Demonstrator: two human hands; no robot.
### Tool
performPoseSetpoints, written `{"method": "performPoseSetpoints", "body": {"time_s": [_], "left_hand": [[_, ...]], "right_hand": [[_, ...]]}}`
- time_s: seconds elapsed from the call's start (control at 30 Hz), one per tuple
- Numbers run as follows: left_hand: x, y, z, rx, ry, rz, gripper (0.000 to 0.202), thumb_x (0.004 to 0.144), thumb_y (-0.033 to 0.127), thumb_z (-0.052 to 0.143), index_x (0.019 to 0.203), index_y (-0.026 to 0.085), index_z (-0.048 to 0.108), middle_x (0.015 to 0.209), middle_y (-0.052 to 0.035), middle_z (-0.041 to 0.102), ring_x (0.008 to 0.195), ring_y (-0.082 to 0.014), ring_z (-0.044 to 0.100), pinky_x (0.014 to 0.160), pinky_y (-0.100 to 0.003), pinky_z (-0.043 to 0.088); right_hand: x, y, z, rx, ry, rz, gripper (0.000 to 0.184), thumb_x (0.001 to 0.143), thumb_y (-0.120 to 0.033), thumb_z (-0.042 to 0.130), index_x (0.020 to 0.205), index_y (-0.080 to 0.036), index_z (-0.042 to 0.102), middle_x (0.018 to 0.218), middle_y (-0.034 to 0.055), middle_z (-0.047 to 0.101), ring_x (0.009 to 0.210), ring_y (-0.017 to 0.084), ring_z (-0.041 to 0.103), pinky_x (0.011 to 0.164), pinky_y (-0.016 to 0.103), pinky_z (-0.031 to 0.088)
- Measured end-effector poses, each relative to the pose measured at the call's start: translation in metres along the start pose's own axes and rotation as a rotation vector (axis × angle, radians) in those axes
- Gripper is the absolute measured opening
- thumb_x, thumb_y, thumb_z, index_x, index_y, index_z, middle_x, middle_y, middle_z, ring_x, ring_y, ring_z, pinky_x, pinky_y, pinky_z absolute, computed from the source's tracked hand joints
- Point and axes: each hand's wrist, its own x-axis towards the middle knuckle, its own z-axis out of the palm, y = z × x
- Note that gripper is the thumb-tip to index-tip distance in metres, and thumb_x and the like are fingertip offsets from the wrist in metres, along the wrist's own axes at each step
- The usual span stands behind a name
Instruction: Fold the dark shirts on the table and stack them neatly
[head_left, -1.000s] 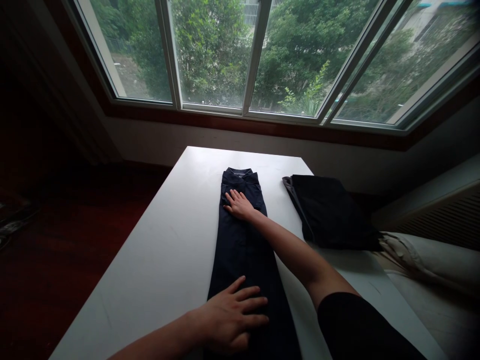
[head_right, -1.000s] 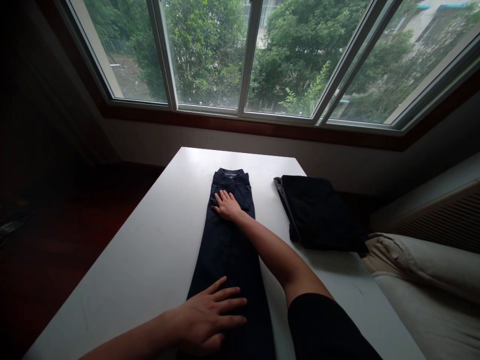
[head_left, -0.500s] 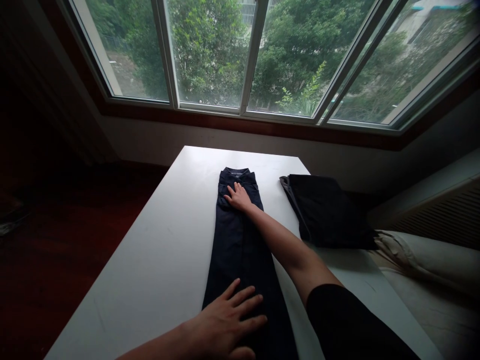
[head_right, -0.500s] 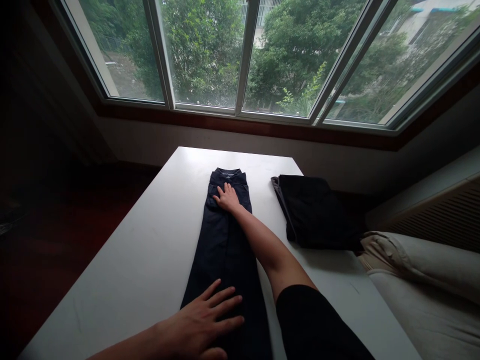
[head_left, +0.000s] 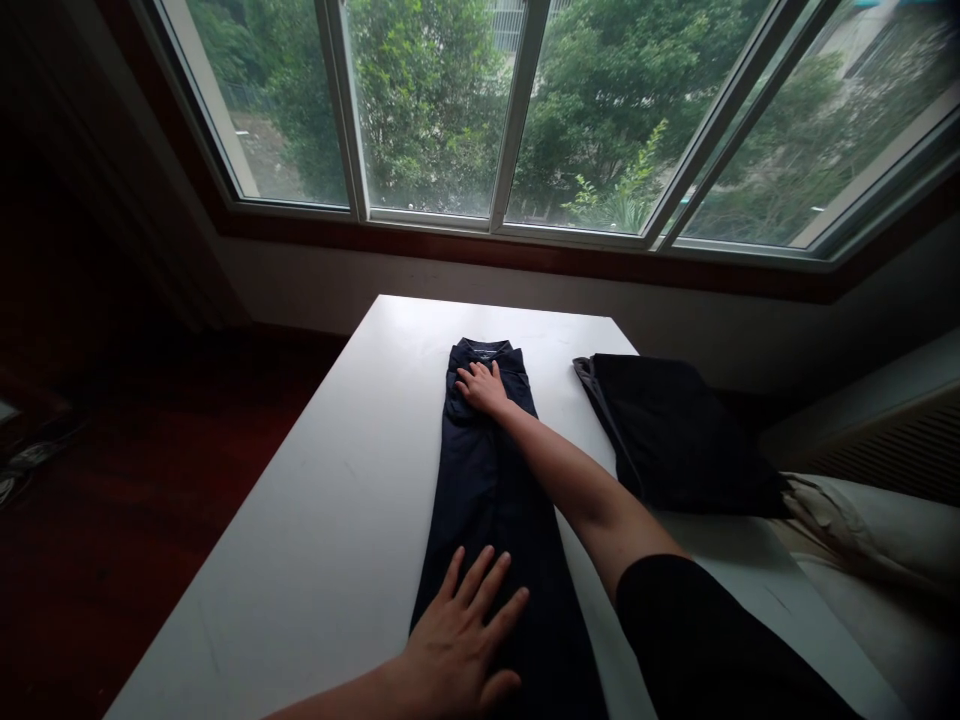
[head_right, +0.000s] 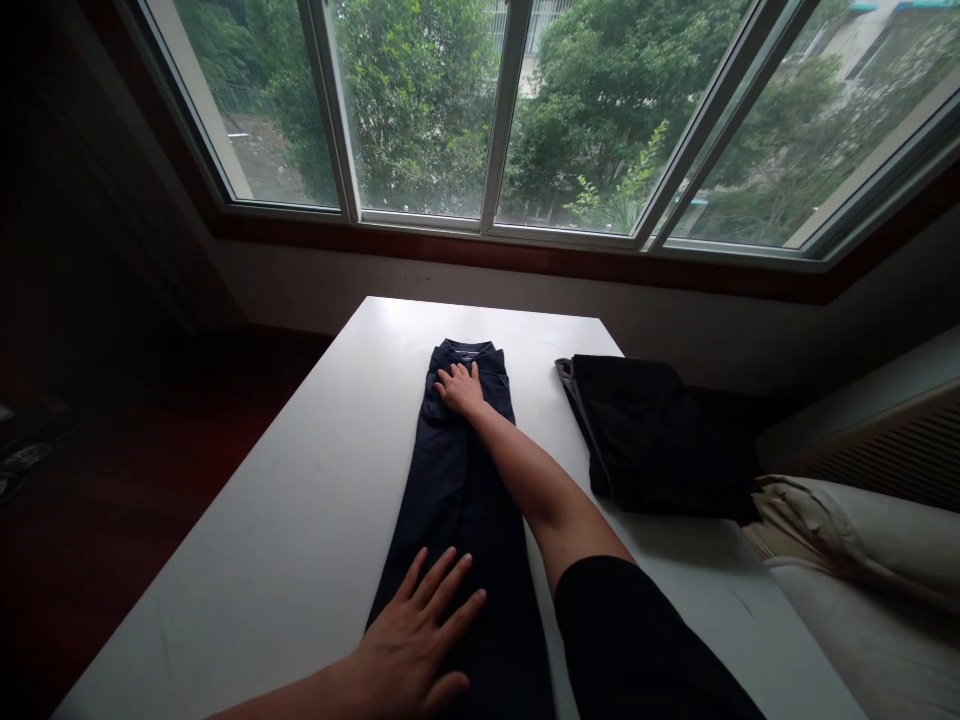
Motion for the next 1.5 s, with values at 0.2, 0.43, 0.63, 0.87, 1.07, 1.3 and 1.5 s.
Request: {"method": "performPoseSetpoints", "body": {"time_s": [0.2, 0.43, 0.63, 0.87, 1.07, 1.3, 1.5], "left_hand": [[0.0, -0.003, -0.008, 0.028, 0.12, -0.086, 0.069, 0.1, 0.051, 0.052, 0.162, 0.029, 0.031, 0.164, -0.0106, 0.036, 0.146, -0.0361, 0.037, 0.122, -0.055, 0.028], [0.004, -0.029, -0.052, 0.138, 0.376, -0.527, 0.028, 0.096, 0.034, 0.057, 0.121, 0.021, 0.061, 0.114, -0.0103, 0.062, 0.102, -0.0291, 0.056, 0.093, -0.046, 0.046], [0.005, -0.039, -0.047, 0.152, 0.236, -0.514, 0.011, 0.097, 0.031, 0.059, 0.091, 0.021, 0.061, 0.091, -0.0064, 0.066, 0.086, -0.0259, 0.061, 0.084, -0.042, 0.046], [0.003, -0.042, -0.054, 0.191, 0.218, -0.574, 0.012, 0.1, 0.027, 0.052, 0.096, 0.02, 0.062, 0.091, -0.0062, 0.068, 0.082, -0.0254, 0.064, 0.079, -0.04, 0.048], [0.002, -0.049, -0.063, 0.2, 0.142, -0.635, 0.015, 0.102, 0.027, 0.053, 0.095, 0.019, 0.063, 0.09, -0.0073, 0.072, 0.083, -0.0251, 0.068, 0.079, -0.038, 0.049], [0.004, -0.048, -0.068, 0.163, 0.069, -0.634, 0.019, 0.099, 0.016, 0.048, 0.092, 0.019, 0.066, 0.089, -0.0061, 0.074, 0.082, -0.0248, 0.07, 0.076, -0.036, 0.046], [-0.001, -0.055, -0.077, 0.168, 0.099, -0.665, 0.019, 0.096, 0.017, 0.049, 0.088, 0.02, 0.066, 0.086, -0.0048, 0.074, 0.08, -0.0247, 0.069, 0.073, -0.036, 0.043]], "right_hand": [[0.048, 0.0, -0.019, 0.115, 0.124, 0.073, 0.039, 0.104, -0.035, 0.043, 0.13, -0.021, 0.068, 0.135, 0.0137, 0.063, 0.13, 0.029, 0.052, 0.113, 0.041, 0.038], [0.094, 0.002, -0.02, 0.16, -0.001, 0.155, 0.051, 0.097, -0.039, 0.059, 0.144, -0.02, 0.057, 0.141, 0.0178, 0.058, 0.128, 0.032, 0.056, 0.105, 0.042, 0.045], [0.118, 0.002, -0.026, 0.159, -0.143, 0.177, 0.063, 0.092, -0.045, 0.066, 0.148, -0.021, 0.051, 0.133, 0.0163, 0.065, 0.122, 0.034, 0.06, 0.11, 0.051, 0.04], [0.128, 0.007, -0.038, 0.26, -0.264, 0.024, 0.061, 0.085, -0.021, 0.071, 0.144, -0.022, 0.058, 0.118, 0.0088, 0.071, 0.093, 0.019, 0.065, 0.083, 0.026, 0.05], [0.125, 0.003, -0.03, 0.373, -0.207, -0.019, 0.04, 0.09, -0.016, 0.059, 0.126, -0.022, 0.073, 0.096, 0.002, 0.072, 0.076, 0.013, 0.061, 0.076, 0.022, 0.048], [0.123, -0.008, -0.008, 0.305, -0.035, -0.014, 0.038, 0.092, -0.015, 0.057, 0.125, -0.024, 0.073, 0.115, 0.005, 0.073, 0.101, 0.019, 0.065, 0.093, 0.026, 0.048], [0.112, -0.006, -0.002, 0.214, 0.101, -0.048, 0.04, 0.099, -0.022, 0.052, 0.136, -0.025, 0.065, 0.132, 0.0098, 0.062, 0.11, 0.024, 0.062, 0.097, 0.033, 0.048]]}}
